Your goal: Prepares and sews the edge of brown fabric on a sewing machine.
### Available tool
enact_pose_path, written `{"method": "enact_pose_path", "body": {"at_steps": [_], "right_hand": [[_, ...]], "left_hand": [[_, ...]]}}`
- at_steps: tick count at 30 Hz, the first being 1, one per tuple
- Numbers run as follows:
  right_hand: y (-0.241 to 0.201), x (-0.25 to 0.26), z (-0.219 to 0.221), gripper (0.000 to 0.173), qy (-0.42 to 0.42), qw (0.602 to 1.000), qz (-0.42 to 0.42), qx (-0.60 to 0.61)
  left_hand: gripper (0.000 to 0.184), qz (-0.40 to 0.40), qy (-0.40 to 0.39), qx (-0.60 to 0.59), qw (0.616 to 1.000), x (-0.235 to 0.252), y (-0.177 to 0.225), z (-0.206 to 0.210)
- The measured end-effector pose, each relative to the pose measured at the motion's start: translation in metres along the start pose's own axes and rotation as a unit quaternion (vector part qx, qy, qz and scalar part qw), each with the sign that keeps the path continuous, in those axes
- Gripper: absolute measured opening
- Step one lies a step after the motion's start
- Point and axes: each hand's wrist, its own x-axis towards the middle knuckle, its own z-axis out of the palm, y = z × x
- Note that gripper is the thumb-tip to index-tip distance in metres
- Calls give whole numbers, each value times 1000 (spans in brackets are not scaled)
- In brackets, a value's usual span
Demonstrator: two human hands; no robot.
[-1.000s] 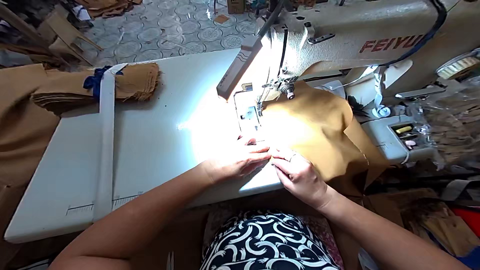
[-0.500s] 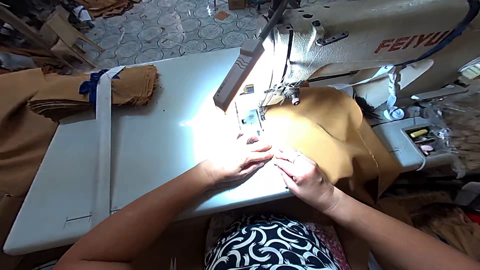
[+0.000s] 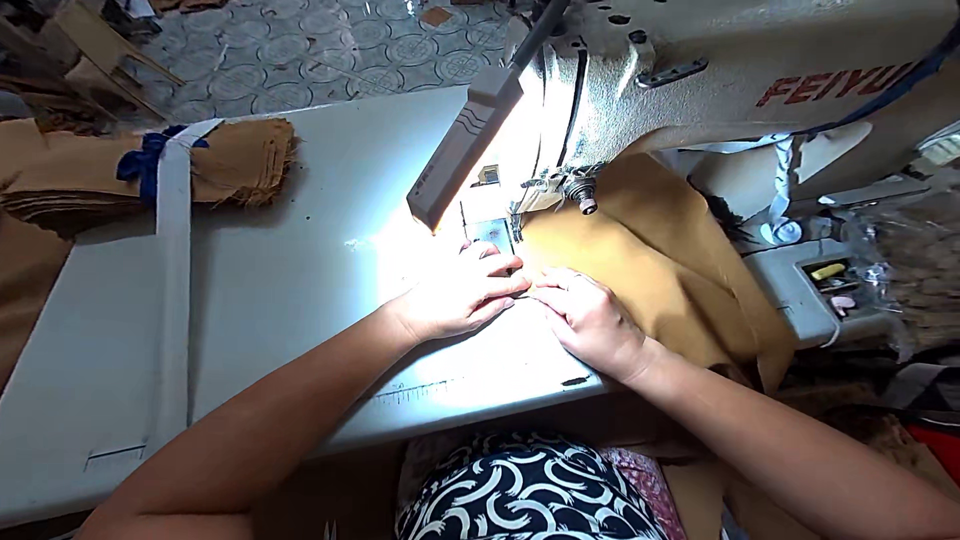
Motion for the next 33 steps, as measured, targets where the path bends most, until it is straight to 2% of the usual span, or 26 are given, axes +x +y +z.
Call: {"method": "enact_pose_path", "body": {"at_steps": [5, 16, 21, 29, 33], "right_hand": [[1, 5, 1, 22, -9, 1000, 0, -12], [9, 13, 2, 23, -20, 1000, -2, 5], [20, 25, 6, 22, -24, 1000, -2, 4], [33, 34, 10, 20, -22, 999, -23, -1], [48, 48, 12, 19, -19, 999, -22, 39]], "left_hand": [[39, 5, 5, 36, 999, 1, -6, -4], [39, -19, -3, 14, 1000, 6, -13, -8], [39, -8, 19, 38, 999, 12, -26, -9], [39, -20, 10, 38, 999, 17, -34, -14], [40, -7, 4, 47, 999, 19, -36, -20]]}}
